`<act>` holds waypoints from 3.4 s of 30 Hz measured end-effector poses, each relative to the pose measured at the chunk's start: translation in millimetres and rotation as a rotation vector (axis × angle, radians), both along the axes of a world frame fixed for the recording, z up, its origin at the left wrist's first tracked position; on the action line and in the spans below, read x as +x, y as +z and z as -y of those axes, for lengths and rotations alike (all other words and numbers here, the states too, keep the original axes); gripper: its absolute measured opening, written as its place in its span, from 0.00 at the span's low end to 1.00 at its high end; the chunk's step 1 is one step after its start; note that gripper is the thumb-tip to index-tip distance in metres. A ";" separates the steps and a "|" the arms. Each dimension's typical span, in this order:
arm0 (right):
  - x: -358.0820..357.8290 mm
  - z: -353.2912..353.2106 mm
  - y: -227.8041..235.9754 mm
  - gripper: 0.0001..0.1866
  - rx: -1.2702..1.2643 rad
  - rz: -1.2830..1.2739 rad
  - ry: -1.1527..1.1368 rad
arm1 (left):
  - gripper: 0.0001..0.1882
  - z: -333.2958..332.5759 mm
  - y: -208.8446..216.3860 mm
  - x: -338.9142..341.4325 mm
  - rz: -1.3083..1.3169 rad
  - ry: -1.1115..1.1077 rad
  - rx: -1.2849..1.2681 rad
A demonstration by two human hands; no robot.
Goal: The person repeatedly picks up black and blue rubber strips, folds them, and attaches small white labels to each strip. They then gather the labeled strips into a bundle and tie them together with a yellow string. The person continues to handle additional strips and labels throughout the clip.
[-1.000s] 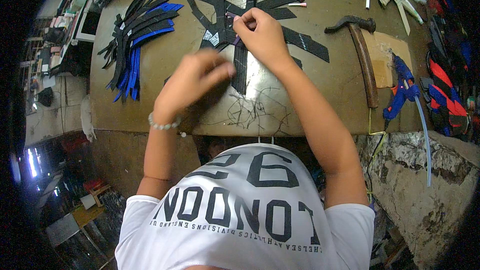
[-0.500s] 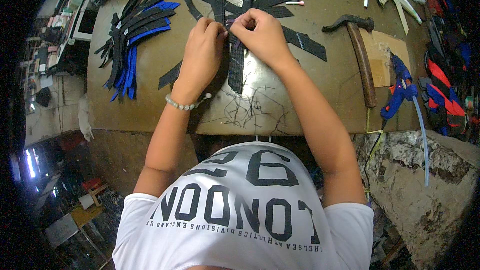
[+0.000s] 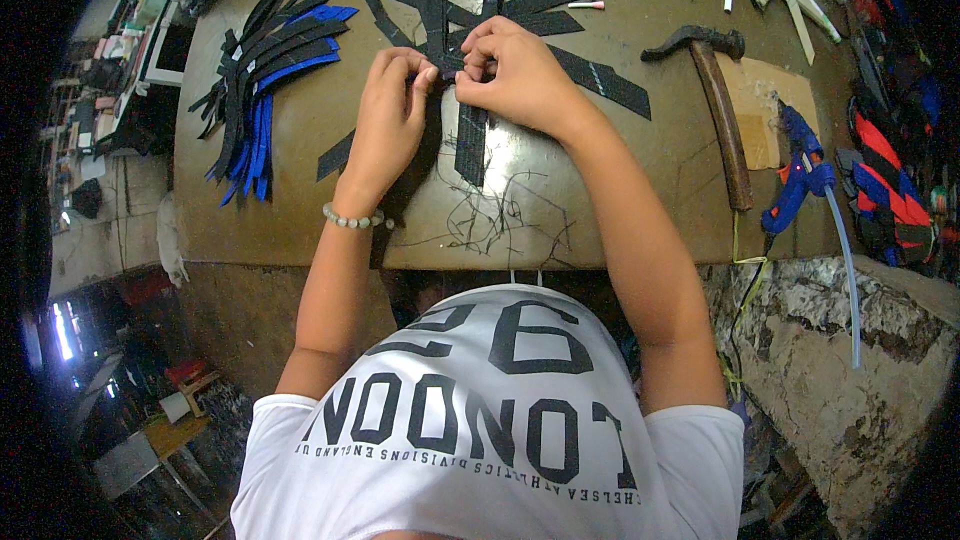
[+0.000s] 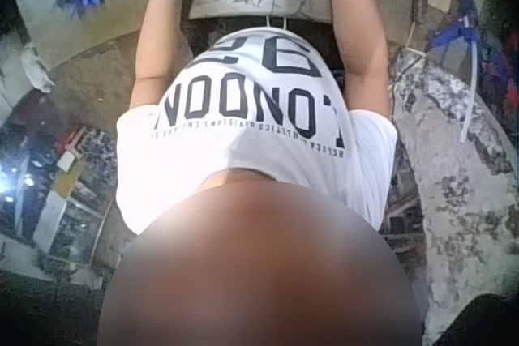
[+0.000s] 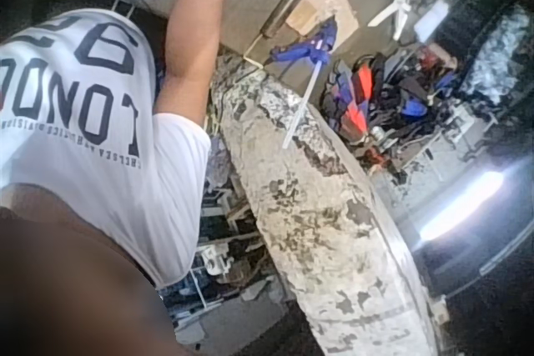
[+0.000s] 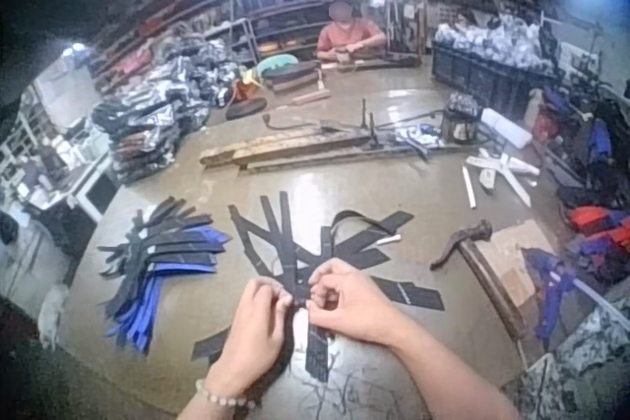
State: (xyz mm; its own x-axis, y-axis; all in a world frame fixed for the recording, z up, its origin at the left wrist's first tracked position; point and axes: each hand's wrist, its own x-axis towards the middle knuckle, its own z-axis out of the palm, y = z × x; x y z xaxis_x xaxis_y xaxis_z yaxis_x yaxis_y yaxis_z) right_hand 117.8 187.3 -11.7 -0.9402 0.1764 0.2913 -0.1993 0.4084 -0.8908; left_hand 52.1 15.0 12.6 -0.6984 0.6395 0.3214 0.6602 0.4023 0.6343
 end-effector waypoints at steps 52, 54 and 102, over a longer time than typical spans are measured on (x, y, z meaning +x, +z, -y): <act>-11.6 15.9 14.4 0.13 -0.806 -0.018 -0.278 | 0.14 14.9 33.1 -18.8 0.181 0.107 -0.093; -8.9 5.7 18.1 0.13 -0.837 -0.080 -0.335 | 0.11 29.5 48.1 -34.5 0.035 0.219 0.127; -0.5 -33.1 8.7 0.12 -0.832 0.122 -0.285 | 0.13 -37.1 17.2 0.2 -0.224 -0.150 -0.121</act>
